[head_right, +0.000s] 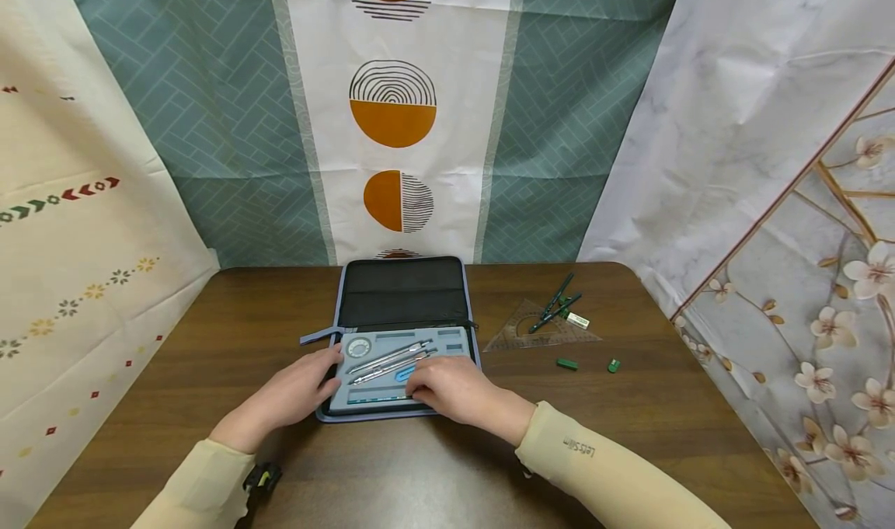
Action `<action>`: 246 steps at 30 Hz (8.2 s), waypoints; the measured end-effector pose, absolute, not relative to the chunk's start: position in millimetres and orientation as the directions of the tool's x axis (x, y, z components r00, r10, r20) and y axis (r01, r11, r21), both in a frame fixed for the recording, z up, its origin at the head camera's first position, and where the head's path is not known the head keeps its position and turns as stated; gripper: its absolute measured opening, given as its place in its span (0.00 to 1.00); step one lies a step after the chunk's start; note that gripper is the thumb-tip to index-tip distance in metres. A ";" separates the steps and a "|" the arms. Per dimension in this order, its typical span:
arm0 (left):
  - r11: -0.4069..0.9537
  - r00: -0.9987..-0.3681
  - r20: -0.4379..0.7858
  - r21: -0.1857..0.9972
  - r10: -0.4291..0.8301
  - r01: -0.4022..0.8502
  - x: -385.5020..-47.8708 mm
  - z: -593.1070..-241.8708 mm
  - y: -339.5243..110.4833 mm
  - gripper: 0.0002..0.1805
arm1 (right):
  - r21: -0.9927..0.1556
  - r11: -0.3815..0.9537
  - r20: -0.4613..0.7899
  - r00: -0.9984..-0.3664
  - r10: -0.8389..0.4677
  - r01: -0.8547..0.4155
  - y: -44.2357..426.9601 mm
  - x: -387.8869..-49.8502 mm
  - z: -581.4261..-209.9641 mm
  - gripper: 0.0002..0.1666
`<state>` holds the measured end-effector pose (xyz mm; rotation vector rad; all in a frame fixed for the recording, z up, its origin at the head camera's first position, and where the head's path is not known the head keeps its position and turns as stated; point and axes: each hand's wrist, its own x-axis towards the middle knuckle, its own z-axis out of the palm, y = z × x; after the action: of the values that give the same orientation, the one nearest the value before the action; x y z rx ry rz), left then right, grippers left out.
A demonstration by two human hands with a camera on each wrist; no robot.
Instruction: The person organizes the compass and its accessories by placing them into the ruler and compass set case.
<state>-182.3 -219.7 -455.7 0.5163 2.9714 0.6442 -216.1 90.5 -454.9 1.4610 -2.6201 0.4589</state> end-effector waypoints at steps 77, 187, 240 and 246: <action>0.854 -0.940 0.028 0.410 0.341 0.322 -182.9 -459.3 -224.4 0.23 | 0.116 0.865 0.227 -0.835 -0.501 -0.488 287.9 -318.0 -452.6 0.12; 0.849 -0.935 0.043 0.406 0.352 0.339 -185.1 -458.5 -227.4 0.23 | 0.042 0.515 0.393 -0.460 -0.796 -0.856 68.2 -224.0 -448.5 0.07; 0.860 -0.942 -0.015 0.413 0.335 0.299 -187.4 -456.3 -226.1 0.26 | -0.012 0.512 0.260 -0.497 -0.828 -0.859 43.4 -214.4 -461.4 0.05; 0.860 -0.942 -0.016 0.414 0.335 0.298 -187.5 -456.1 -227.0 0.26 | -0.042 0.516 0.278 -0.506 -0.816 -0.855 53.4 -216.3 -454.8 0.08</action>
<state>-187.5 -227.0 -456.1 0.5021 2.9453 0.6335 -216.3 53.4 -454.8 1.4207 -2.5341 0.2557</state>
